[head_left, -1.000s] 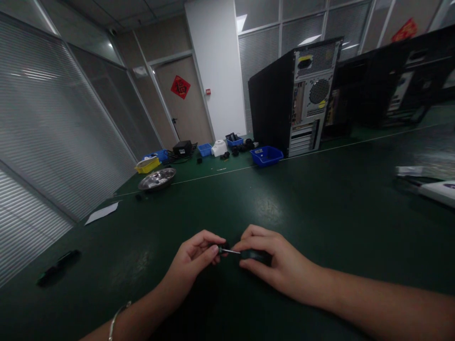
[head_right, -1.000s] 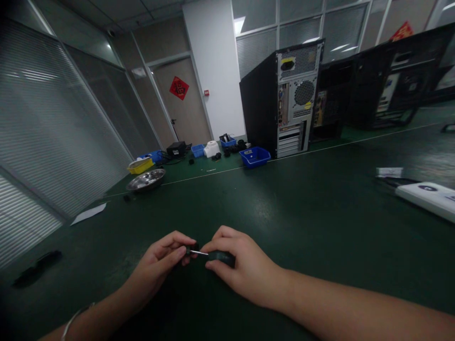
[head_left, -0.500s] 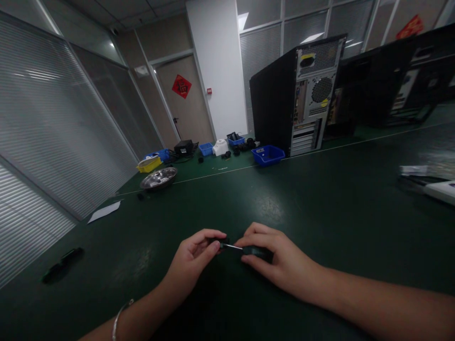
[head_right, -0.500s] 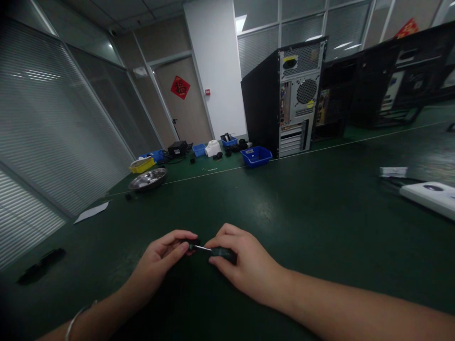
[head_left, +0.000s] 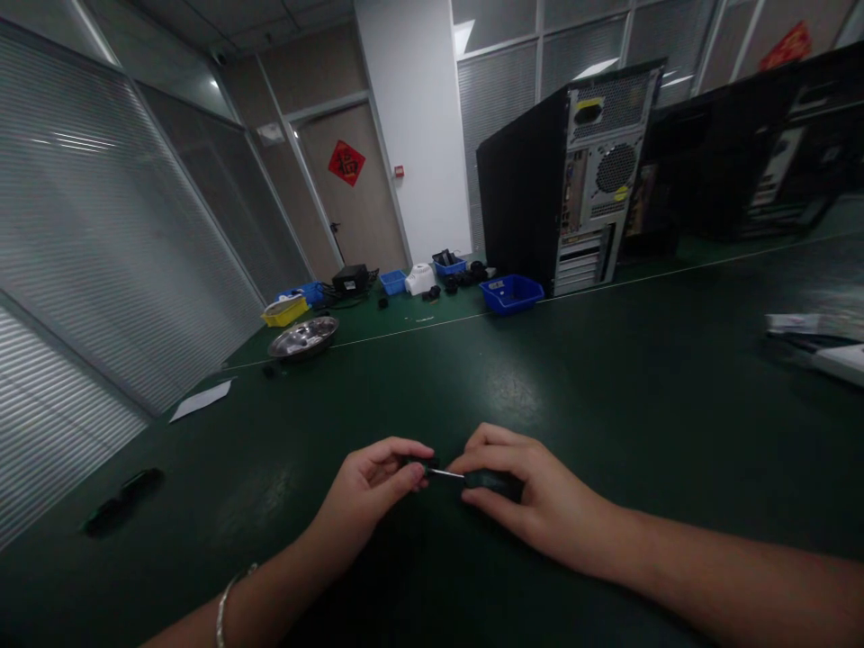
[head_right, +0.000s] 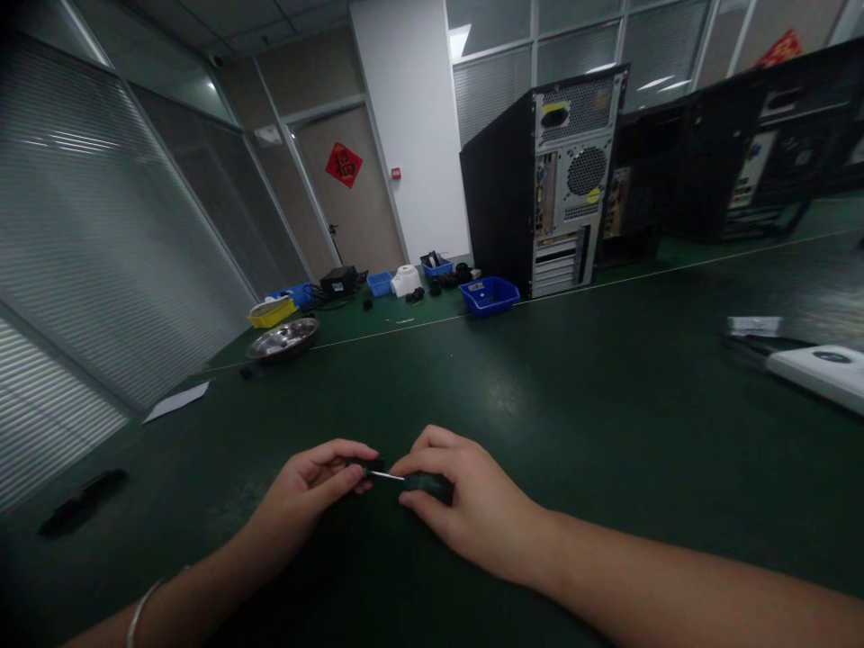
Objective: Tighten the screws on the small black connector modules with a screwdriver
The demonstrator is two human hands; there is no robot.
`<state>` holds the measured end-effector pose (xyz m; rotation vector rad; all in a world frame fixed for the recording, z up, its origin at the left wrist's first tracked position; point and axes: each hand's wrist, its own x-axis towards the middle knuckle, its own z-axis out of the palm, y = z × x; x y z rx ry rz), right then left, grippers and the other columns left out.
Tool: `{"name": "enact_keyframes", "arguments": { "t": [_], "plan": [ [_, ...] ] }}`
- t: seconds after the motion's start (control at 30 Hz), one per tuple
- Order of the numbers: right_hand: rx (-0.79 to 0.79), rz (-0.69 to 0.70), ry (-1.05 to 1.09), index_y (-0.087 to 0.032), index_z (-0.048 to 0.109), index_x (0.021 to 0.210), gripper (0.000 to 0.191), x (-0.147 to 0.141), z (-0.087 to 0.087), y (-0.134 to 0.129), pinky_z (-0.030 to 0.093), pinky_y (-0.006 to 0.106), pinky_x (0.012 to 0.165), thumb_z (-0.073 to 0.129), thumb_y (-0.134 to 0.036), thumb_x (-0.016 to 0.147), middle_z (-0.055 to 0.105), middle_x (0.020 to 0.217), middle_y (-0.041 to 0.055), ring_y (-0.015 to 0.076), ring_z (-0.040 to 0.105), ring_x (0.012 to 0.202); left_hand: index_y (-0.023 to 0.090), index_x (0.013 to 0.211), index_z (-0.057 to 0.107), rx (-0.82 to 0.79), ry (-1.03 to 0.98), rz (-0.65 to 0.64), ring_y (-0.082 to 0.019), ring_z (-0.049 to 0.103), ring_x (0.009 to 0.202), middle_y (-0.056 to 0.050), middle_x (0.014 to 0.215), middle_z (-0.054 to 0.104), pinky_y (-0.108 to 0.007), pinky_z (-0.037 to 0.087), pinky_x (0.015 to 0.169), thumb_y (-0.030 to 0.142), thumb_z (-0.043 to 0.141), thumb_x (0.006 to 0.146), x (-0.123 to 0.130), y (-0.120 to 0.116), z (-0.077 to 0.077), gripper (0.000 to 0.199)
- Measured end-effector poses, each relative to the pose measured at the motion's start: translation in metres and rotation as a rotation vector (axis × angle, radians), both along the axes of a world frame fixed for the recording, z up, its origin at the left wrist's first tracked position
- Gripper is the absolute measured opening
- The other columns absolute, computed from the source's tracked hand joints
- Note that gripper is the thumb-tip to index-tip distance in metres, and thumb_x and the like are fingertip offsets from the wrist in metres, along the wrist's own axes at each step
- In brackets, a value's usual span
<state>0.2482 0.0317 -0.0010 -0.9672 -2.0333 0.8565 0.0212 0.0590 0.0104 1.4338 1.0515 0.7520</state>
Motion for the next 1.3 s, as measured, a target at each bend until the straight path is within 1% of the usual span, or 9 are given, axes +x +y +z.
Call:
{"name": "enact_keyframes", "arguments": {
  "t": [0.3, 0.57, 0.7, 0.8, 0.9, 0.97, 1.07, 1.13, 1.3],
  "plan": [
    [-0.006, 0.017, 0.025, -0.025, 0.070, 0.107, 0.025, -0.001, 0.001, 0.000, 0.049, 0.030, 0.078, 0.064, -0.013, 0.085, 0.060, 0.097, 0.0032, 0.0174, 0.060, 0.088, 0.016, 0.099, 0.071, -0.060, -0.067, -0.045, -0.019, 0.061, 0.084, -0.006, 0.090, 0.070, -0.031, 0.046, 0.079, 0.027, 0.071, 0.080, -0.004, 0.003, -0.002, 0.022],
    [-0.030, 0.026, -0.001, -0.024, 0.069, 0.109, 0.025, -0.001, 0.004, 0.000, 0.050, 0.030, 0.079, 0.063, -0.016, 0.087, 0.060, 0.098, 0.0040, 0.0183, 0.060, 0.090, 0.017, 0.097, 0.072, -0.064, -0.115, -0.052, -0.016, 0.060, 0.079, -0.004, 0.083, 0.070, -0.028, 0.044, 0.074, 0.026, 0.070, 0.080, -0.004, 0.004, -0.006, 0.019],
    [-0.050, 0.019, -0.030, -0.024, 0.069, 0.110, 0.025, -0.004, 0.004, 0.001, 0.049, 0.030, 0.078, 0.062, -0.015, 0.088, 0.060, 0.097, 0.0044, 0.0182, 0.060, 0.089, 0.016, 0.097, 0.071, -0.062, -0.160, -0.078, -0.015, 0.060, 0.076, -0.002, 0.081, 0.069, -0.028, 0.045, 0.075, 0.024, 0.069, 0.080, -0.006, 0.005, -0.008, 0.018],
    [-0.051, 0.018, -0.035, -0.024, 0.069, 0.111, 0.024, -0.006, 0.003, 0.002, 0.049, 0.031, 0.079, 0.061, -0.017, 0.089, 0.060, 0.098, 0.0051, 0.0188, 0.060, 0.090, 0.016, 0.101, 0.068, -0.060, -0.187, -0.104, -0.015, 0.061, 0.078, -0.002, 0.085, 0.068, -0.029, 0.046, 0.077, 0.021, 0.067, 0.081, -0.008, 0.007, -0.010, 0.021],
    [-0.062, 0.021, -0.041, -0.023, 0.069, 0.110, 0.023, -0.007, 0.003, 0.003, 0.049, 0.031, 0.079, 0.060, -0.018, 0.090, 0.061, 0.097, 0.0055, 0.0190, 0.060, 0.089, 0.016, 0.106, 0.062, -0.062, -0.247, -0.106, -0.014, 0.062, 0.077, -0.002, 0.086, 0.067, -0.029, 0.047, 0.074, 0.019, 0.068, 0.081, -0.008, 0.011, -0.013, 0.027],
    [-0.076, 0.023, -0.041, -0.023, 0.069, 0.110, 0.023, -0.008, 0.003, 0.004, 0.050, 0.031, 0.079, 0.060, -0.019, 0.090, 0.062, 0.097, 0.0055, 0.0190, 0.060, 0.089, 0.015, 0.100, 0.059, -0.061, -0.270, -0.095, -0.015, 0.064, 0.076, -0.002, 0.084, 0.067, -0.030, 0.048, 0.072, 0.020, 0.070, 0.080, -0.008, 0.012, -0.014, 0.024],
    [-0.082, 0.027, -0.034, -0.024, 0.068, 0.111, 0.023, -0.008, 0.004, 0.004, 0.050, 0.032, 0.079, 0.060, -0.020, 0.090, 0.062, 0.098, 0.0057, 0.0192, 0.060, 0.090, 0.014, 0.092, 0.059, -0.046, -0.268, -0.089, -0.017, 0.066, 0.079, -0.003, 0.083, 0.068, -0.032, 0.049, 0.077, 0.020, 0.070, 0.080, -0.007, 0.012, -0.013, 0.018],
    [-0.082, 0.028, -0.039, -0.024, 0.068, 0.111, 0.023, -0.007, 0.004, 0.004, 0.051, 0.032, 0.079, 0.059, -0.020, 0.090, 0.062, 0.098, 0.0059, 0.0195, 0.060, 0.090, 0.014, 0.093, 0.058, -0.049, -0.271, -0.086, -0.018, 0.067, 0.084, -0.004, 0.087, 0.070, -0.035, 0.050, 0.082, 0.020, 0.069, 0.081, -0.006, 0.011, -0.011, 0.016],
    [-0.088, 0.024, -0.037, -0.024, 0.068, 0.110, 0.023, -0.007, 0.005, 0.004, 0.050, 0.033, 0.081, 0.060, -0.020, 0.090, 0.063, 0.099, 0.0053, 0.0200, 0.061, 0.092, 0.015, 0.100, 0.052, -0.114, -0.352, -0.075, -0.024, 0.066, 0.104, -0.012, 0.112, 0.069, -0.044, 0.047, 0.094, 0.014, 0.066, 0.083, -0.007, 0.012, -0.012, 0.022]
  ]
}}
